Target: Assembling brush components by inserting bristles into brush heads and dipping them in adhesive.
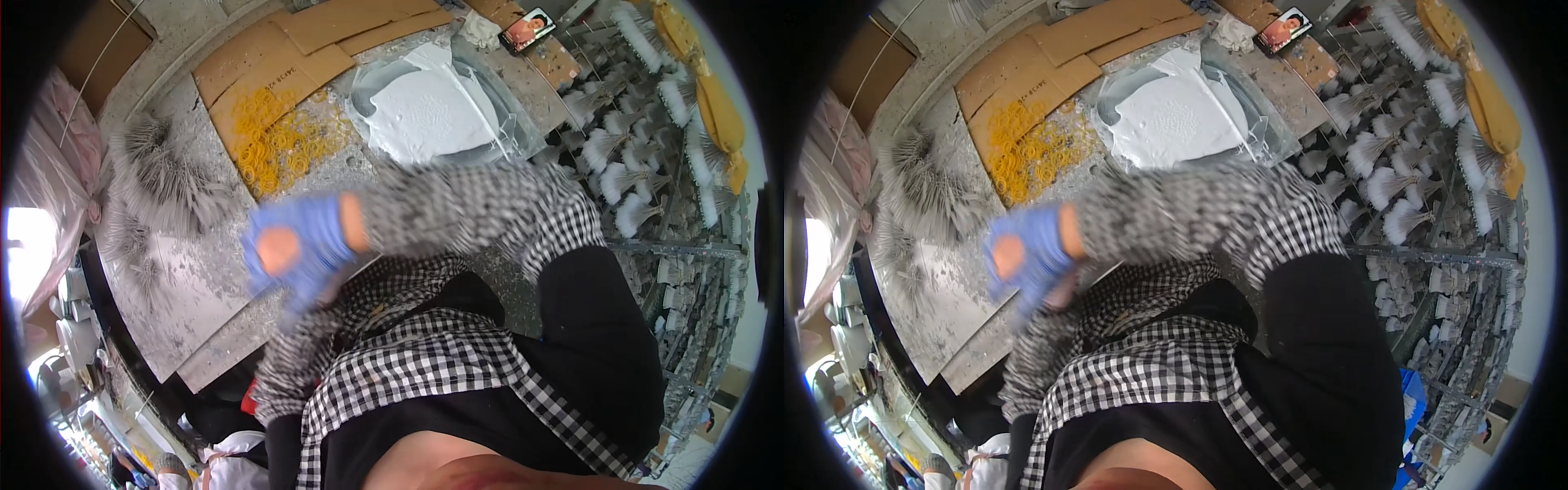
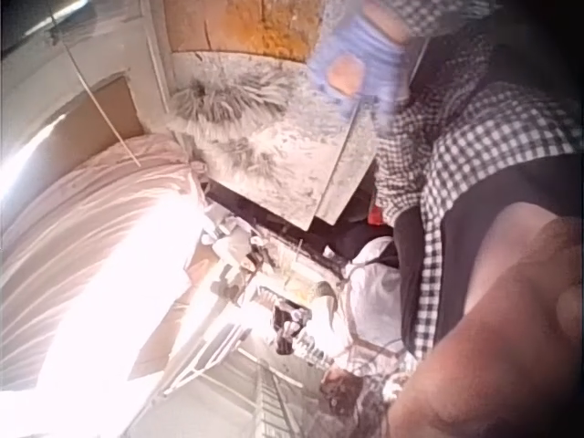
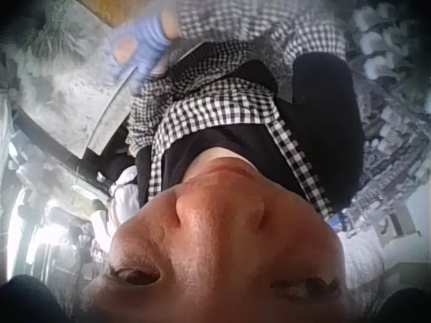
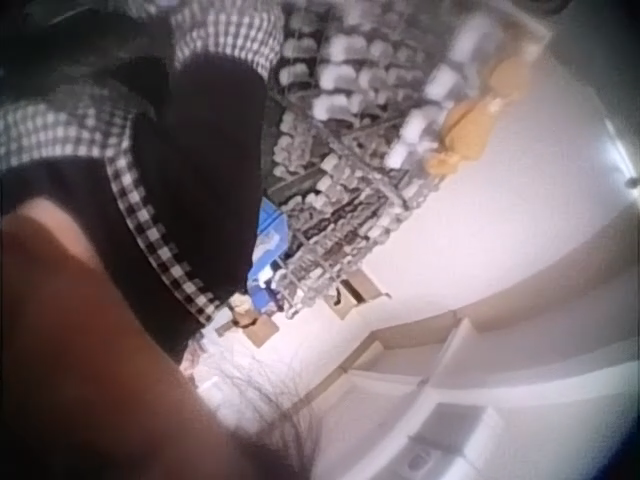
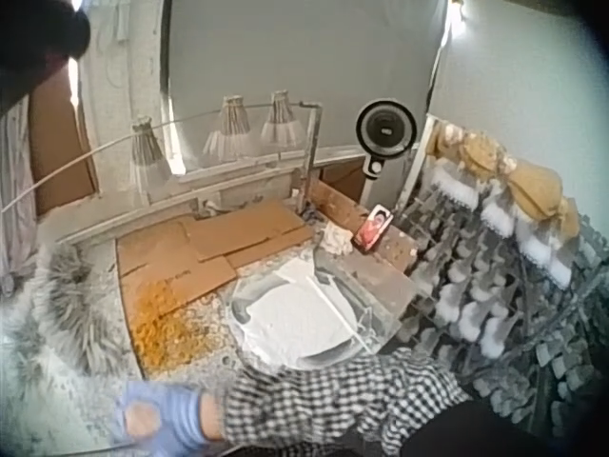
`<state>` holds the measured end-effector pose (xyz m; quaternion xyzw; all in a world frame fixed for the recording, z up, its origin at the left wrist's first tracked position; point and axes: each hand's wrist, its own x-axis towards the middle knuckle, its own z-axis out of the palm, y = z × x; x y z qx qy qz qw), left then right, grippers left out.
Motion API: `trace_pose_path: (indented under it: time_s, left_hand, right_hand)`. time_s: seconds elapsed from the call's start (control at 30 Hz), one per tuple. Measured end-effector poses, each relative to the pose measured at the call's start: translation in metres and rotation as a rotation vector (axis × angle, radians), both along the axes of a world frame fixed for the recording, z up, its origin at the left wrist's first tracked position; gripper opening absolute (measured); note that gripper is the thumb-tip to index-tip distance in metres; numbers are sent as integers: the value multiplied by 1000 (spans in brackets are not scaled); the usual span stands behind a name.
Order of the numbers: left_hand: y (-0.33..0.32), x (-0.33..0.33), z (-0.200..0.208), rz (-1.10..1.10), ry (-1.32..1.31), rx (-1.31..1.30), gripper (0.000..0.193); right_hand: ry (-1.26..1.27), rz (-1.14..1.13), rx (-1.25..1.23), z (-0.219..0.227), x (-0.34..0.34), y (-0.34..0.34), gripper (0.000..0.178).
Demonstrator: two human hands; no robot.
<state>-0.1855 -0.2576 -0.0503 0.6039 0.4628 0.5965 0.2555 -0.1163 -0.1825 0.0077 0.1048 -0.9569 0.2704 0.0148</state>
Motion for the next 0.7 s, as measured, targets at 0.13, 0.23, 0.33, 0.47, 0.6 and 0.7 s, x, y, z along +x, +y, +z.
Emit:
trace_pose_path:
  time_s: [0.13,0.23,0.33,0.47,0.6,0.7]
  left_hand:
    - [-54,-48,6,-53,-44,20,46]
    - [-44,-22,10,-47,-65,41,47]
    - [-31,-22,13,-39,-87,47,49]
    - [-14,-22,12,-39,-139,61,50]
    - [-5,-7,16,-16,-324,211,48]
    - [0,-5,-35,58,-288,-350,41]
  right_hand:
    - [153,-182,136,14,-3,20,77]
    - [-209,-202,55,12,-2,13,87]
    - [-106,-204,-154,-2,-7,11,97]
    - [394,-311,-407,19,32,29,121]
    - [435,-622,-198,-102,54,0,133]
    - [396,-761,-158,-136,53,-4,125]
